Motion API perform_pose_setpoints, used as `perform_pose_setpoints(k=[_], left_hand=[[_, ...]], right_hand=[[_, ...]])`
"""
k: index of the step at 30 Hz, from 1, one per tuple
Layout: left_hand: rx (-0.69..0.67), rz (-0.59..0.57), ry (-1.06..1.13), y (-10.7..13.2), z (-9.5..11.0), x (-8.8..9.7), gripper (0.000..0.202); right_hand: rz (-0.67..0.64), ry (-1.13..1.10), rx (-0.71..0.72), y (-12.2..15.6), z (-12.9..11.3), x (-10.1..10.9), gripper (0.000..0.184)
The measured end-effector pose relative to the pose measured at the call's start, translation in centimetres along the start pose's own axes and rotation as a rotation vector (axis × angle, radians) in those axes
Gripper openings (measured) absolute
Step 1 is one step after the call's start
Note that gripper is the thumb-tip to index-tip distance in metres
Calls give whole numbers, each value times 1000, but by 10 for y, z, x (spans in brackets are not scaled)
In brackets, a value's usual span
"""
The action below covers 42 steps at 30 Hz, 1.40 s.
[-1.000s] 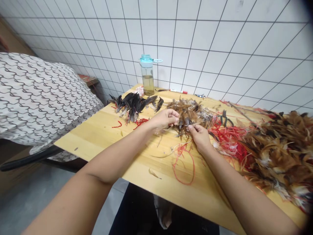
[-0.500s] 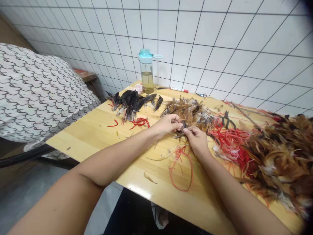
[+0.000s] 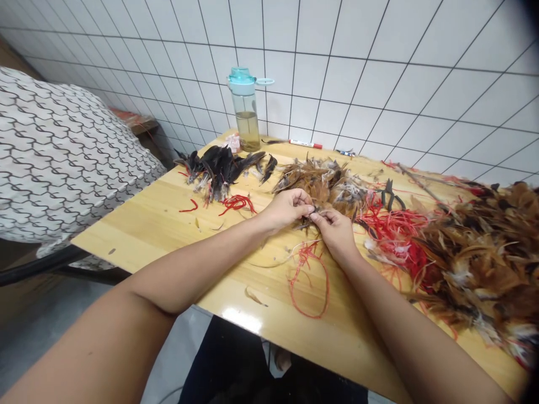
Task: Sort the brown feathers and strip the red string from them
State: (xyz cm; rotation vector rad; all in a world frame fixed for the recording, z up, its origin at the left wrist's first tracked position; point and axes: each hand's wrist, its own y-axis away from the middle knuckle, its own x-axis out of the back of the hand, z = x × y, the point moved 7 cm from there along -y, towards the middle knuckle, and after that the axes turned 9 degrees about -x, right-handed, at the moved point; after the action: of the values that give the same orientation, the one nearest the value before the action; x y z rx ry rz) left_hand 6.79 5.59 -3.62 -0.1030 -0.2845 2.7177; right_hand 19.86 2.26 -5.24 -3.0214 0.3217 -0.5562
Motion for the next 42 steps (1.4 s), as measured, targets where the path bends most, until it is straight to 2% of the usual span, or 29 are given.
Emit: perform_pose_setpoints(k=[7,11,14,18,21,24,26,28,30,33,36,42], left_hand=[[-25,-21,-66,-2,-3,-1,13],[-127,-94,-309,-4,14,7,11],[-171,-260,-663,-1,30,10,6],[-66,-549,-957,8,26,5,7],[-36,-604,-1072,11,16,0,14],[-95,-616,-1141,12,11,-7,10],[-111,-650,-1107,13,14,-8,10],[-85,-660,-978,13,22,-3,7],[-36,-593,-756,10,33,7,5],[30,-420,-375,5,42,18,9],[81,-310,-161,2,34,16,15],[147,-173,-101,1,8,6,14]], right_hand=[[-14,78,71,2,-11,0,26],[-3,106,84,1,-12,2,30],[15,90,39,-1,-7,6,30],[35,54,-19,-4,-1,10,30],[47,46,-23,-4,-2,11,28],[43,48,-21,-3,-3,11,28],[40,48,-23,-3,-4,11,28],[40,46,-25,-3,-3,11,27],[33,37,-32,-3,-2,10,27],[5,15,-45,-4,1,8,28],[-25,-3,-36,-2,0,4,31],[-64,23,59,3,-12,-2,27]])
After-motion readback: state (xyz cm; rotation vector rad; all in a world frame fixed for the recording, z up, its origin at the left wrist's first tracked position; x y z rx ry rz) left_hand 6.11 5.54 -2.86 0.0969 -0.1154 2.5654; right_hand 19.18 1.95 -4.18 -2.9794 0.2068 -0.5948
